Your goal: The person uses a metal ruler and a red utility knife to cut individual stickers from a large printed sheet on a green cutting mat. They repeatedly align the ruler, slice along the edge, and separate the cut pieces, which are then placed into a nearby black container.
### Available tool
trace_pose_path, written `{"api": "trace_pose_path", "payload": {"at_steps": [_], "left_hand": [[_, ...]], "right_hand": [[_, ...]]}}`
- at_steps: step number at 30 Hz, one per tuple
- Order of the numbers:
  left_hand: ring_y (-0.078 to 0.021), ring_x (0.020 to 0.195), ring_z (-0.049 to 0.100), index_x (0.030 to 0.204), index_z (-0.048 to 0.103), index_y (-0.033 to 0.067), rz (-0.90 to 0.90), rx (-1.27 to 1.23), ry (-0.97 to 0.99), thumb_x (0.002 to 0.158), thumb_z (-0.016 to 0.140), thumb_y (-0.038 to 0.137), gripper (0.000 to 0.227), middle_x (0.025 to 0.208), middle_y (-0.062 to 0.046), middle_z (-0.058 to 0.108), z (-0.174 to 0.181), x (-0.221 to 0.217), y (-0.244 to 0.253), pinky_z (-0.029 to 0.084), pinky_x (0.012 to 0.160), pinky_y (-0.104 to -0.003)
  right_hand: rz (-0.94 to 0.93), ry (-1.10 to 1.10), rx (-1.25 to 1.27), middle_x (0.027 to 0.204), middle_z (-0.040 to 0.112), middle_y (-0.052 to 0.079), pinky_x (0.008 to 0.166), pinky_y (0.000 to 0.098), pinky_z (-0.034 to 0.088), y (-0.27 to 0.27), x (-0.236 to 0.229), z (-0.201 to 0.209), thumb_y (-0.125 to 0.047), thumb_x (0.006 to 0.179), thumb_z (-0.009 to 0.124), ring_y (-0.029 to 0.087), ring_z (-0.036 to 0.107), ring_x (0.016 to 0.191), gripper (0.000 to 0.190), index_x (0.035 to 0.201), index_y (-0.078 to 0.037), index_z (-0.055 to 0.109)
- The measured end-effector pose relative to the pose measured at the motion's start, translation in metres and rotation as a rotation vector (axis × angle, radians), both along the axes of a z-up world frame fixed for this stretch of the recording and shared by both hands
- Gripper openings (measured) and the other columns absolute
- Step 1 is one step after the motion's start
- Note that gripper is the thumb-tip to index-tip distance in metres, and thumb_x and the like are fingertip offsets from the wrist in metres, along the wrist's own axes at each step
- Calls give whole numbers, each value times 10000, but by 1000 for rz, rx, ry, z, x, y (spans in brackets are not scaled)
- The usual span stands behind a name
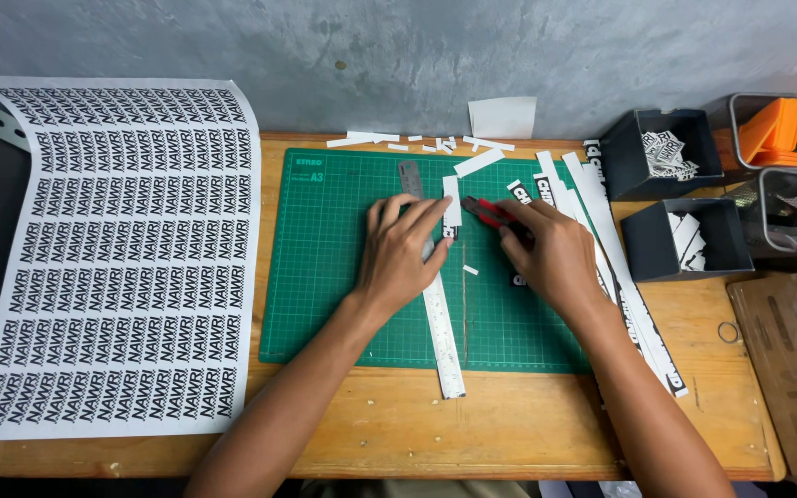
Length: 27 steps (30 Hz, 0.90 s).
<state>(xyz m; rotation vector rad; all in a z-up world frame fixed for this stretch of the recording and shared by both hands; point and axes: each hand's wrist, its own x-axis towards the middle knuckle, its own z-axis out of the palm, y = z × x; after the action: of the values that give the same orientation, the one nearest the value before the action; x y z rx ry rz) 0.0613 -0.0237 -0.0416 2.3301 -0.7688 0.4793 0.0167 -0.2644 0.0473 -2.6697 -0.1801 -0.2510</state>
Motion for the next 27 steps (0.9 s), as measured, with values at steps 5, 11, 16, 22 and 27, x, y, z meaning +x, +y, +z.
{"api": "trace_pose_path", "payload": {"at_steps": [5,11,16,22,27], "left_hand": [[-317,1339,621,1432,773,160,-5,2,-35,1006,802,266,440,1348,-19,765,1,0,-1,435,1153,-592],[-319,1333,623,1392,794,161,-2,-3,-44,1009,799,266,397,1339,-14,763,-1,0,-1,442,1148,-594],[-316,1338,623,1399,791,167,-1,2,-46,1011,800,272,402,1343,-8,762,0,0,-1,445,1146,-590],[-308,1356,622,1504,731,163,7,22,5,1016,799,275,505,1368,-26,769,6,-4,0,426,1168,-588],[-316,1369,620,1568,678,187,-7,25,30,1028,776,270,555,1386,-24,773,11,-5,1,413,1168,-599]], "right_hand": [[23,-16,-10,1065,829,175,711,523,656,1,-4,-1,-177,1019,795,443,814,916,370,1380,-125,854],[9,-11,-1,1060,834,134,720,509,642,-6,-3,-9,-227,1001,803,428,814,925,381,1375,-178,861],[15,-7,33,1077,832,164,723,542,637,-3,-5,-6,-210,1004,786,458,806,940,379,1369,-142,858],[-2,-10,81,1041,839,135,724,481,633,2,-7,-1,-179,1014,805,418,819,928,351,1358,-159,875],[10,-22,116,1055,839,138,716,494,633,2,-5,-12,-199,1017,804,426,816,936,354,1362,-156,867]]}}
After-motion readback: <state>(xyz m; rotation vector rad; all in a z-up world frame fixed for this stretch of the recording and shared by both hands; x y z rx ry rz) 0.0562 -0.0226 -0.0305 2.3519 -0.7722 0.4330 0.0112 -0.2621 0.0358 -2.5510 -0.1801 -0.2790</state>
